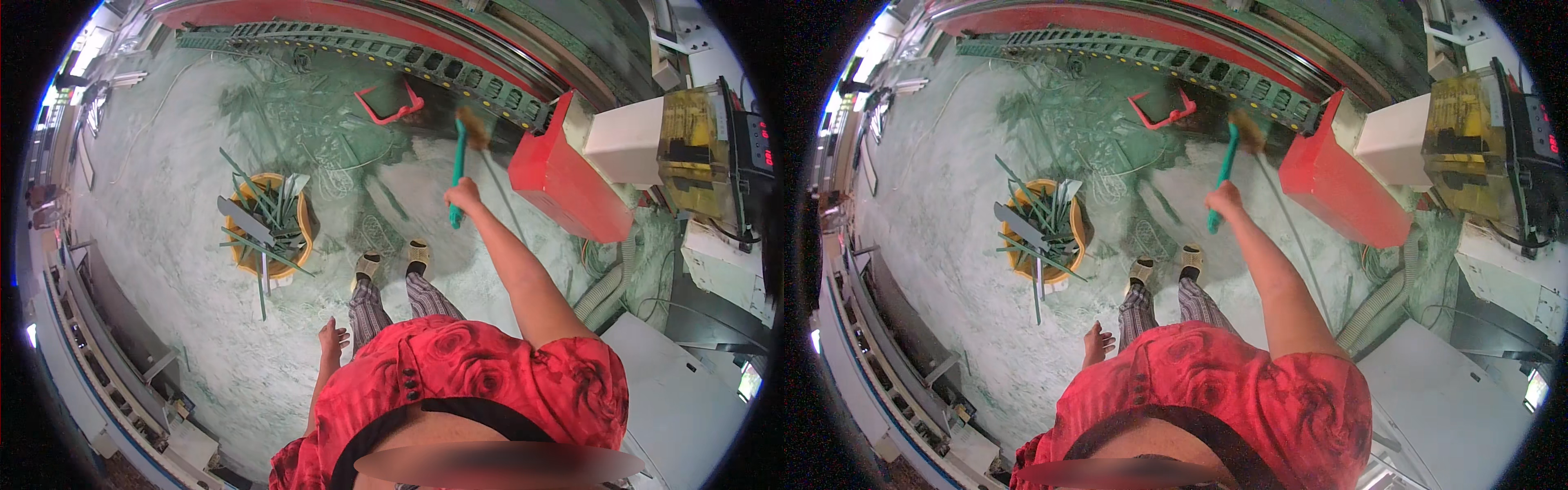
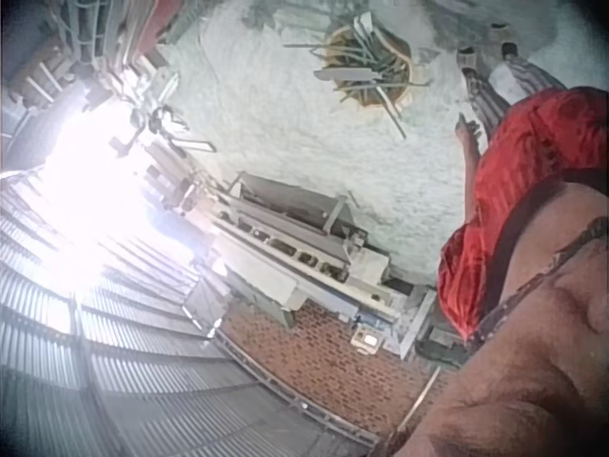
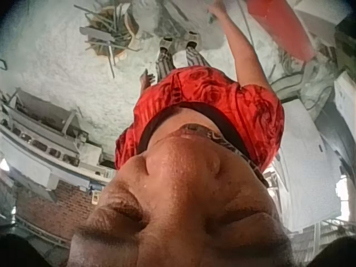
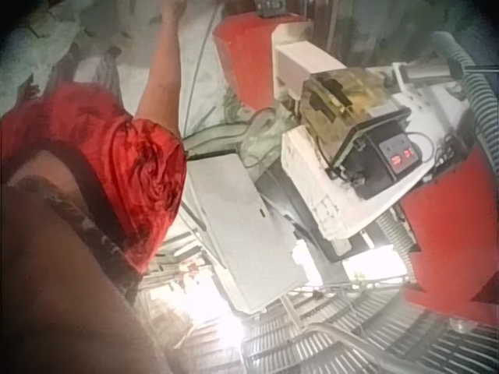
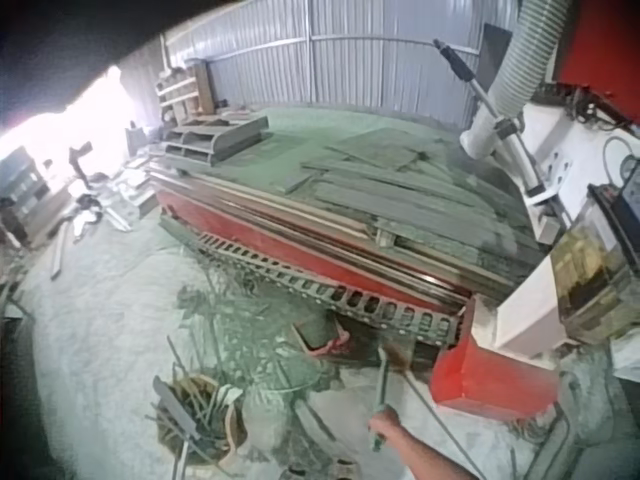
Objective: The person sweeps dust and debris across the workshop floor using a hand broom.
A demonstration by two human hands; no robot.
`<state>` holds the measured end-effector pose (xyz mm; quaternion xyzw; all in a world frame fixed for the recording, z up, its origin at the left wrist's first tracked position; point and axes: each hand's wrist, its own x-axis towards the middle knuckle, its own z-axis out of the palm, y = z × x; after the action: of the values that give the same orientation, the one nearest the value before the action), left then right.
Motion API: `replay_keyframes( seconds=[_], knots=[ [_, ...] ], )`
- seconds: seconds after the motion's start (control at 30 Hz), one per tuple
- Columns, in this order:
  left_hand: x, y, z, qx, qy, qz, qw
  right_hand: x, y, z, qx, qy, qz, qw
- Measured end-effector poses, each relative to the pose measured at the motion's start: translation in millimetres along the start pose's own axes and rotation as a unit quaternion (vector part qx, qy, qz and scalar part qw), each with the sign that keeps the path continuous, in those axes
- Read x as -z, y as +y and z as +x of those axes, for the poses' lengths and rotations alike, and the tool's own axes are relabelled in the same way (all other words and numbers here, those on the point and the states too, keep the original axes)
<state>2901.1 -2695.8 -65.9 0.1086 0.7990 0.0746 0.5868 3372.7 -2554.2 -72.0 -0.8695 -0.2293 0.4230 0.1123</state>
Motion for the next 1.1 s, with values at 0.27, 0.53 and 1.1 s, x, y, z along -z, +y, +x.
replay_keyframes(
  seconds=[0.27, 0.53, 1.1],
  knots=[
    [-30.3, 40.4, -3.6, -0.067, -0.037, -0.018, 0.997, 62.7, 81.7, -37.0, 0.146, 0.0, 0.043, 0.988],
    [-24.6, 33.0, -3.3, -0.044, -0.033, -0.013, 0.998, 60.7, 86.5, -52.2, 0.034, 0.067, -0.03, 0.997],
    [-23.2, 19.3, -2.1, -0.047, -0.035, -0.016, 0.998, 19.6, 23.4, -13.3, 0.136, 0.006, -0.124, 0.983]
  ],
)
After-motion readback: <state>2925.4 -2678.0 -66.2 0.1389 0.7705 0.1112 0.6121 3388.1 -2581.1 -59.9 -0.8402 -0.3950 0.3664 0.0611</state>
